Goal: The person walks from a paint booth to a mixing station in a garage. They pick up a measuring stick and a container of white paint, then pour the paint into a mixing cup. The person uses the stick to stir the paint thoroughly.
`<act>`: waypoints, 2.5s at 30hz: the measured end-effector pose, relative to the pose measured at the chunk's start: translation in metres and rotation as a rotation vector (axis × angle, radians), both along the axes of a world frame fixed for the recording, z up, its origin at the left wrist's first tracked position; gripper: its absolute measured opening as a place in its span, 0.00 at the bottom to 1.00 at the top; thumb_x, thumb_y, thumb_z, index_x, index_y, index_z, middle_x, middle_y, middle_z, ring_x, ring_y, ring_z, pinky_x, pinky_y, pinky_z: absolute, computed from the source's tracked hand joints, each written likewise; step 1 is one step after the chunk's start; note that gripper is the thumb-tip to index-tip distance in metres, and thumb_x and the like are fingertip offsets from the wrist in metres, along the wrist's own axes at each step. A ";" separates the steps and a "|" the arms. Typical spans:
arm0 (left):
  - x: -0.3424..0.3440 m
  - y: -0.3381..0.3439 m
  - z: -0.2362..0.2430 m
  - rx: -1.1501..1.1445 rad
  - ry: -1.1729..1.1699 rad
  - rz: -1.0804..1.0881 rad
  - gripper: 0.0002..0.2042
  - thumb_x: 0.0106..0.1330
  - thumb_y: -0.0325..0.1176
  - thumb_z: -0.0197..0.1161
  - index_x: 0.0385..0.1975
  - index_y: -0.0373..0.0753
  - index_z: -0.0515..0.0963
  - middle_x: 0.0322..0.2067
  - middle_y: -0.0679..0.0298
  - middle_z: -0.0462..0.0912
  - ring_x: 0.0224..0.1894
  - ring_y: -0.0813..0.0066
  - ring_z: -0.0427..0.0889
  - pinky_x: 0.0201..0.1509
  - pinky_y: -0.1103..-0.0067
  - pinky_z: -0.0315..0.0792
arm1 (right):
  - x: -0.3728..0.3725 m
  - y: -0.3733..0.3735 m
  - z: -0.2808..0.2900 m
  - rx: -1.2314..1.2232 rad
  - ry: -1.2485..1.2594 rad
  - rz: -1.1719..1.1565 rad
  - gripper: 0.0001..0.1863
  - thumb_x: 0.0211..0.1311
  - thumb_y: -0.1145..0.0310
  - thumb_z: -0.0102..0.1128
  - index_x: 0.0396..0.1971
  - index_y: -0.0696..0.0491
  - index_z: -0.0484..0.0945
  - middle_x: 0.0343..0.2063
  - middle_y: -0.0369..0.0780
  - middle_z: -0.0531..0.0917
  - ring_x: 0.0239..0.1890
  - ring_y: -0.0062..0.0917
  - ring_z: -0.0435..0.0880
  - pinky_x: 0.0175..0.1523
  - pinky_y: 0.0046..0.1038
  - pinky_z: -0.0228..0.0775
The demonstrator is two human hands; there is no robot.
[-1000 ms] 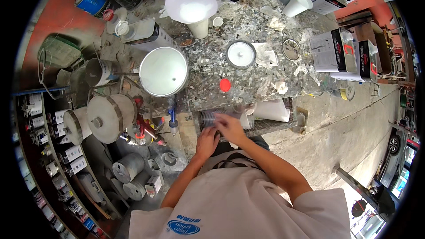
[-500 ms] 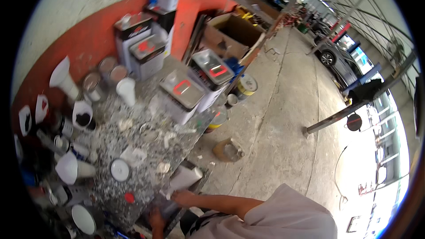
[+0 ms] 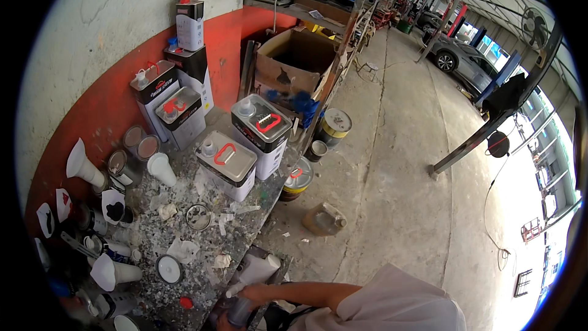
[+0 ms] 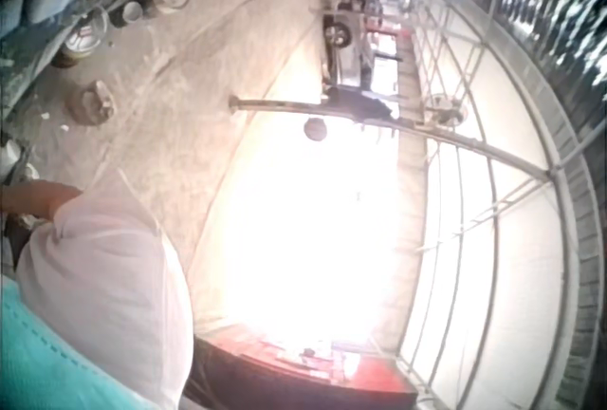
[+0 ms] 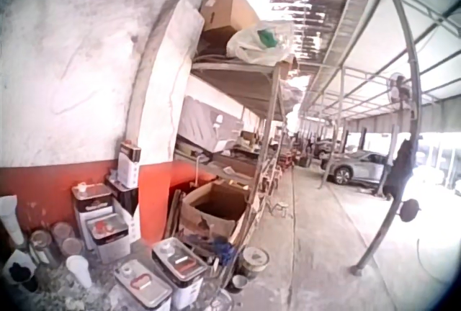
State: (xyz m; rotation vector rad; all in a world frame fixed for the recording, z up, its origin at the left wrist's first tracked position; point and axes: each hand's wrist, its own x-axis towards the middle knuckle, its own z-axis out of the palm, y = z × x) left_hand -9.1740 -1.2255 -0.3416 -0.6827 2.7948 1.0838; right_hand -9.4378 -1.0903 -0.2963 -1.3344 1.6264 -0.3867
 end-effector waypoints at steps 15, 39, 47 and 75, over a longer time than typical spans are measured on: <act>-0.017 0.008 -0.010 -0.187 -0.179 -0.038 0.36 0.57 0.52 0.67 0.63 0.39 0.69 0.59 0.54 0.76 0.59 0.54 0.74 0.63 0.63 0.68 | -0.082 0.075 0.080 0.314 -0.506 -0.537 0.38 0.56 0.28 0.54 0.41 0.53 0.80 0.25 0.38 0.81 0.20 0.18 0.77 0.22 0.22 0.68; -0.082 -0.048 0.199 1.026 0.764 0.412 0.36 0.57 0.40 0.72 0.62 0.36 0.61 0.42 0.61 0.75 0.41 0.70 0.78 0.43 0.73 0.76 | 0.023 -0.055 0.111 0.273 -0.980 -0.706 0.36 0.66 0.31 0.46 0.53 0.51 0.75 0.30 0.38 0.81 0.25 0.19 0.75 0.28 0.21 0.67; -0.084 -0.058 0.196 1.172 0.645 0.505 0.34 0.69 0.60 0.54 0.64 0.38 0.64 0.37 0.62 0.78 0.36 0.69 0.79 0.37 0.72 0.76 | 0.012 -0.064 0.135 0.035 -0.945 -0.906 0.27 0.69 0.41 0.50 0.49 0.50 0.78 0.30 0.36 0.81 0.26 0.16 0.76 0.27 0.20 0.68; -0.158 -0.011 0.224 1.206 0.646 0.756 0.30 0.64 0.34 0.67 0.64 0.35 0.63 0.52 0.59 0.75 0.56 0.69 0.76 0.59 0.70 0.74 | -0.163 -0.036 0.124 0.179 -0.963 -0.896 0.15 0.71 0.60 0.53 0.51 0.51 0.78 0.31 0.37 0.83 0.30 0.19 0.79 0.34 0.22 0.71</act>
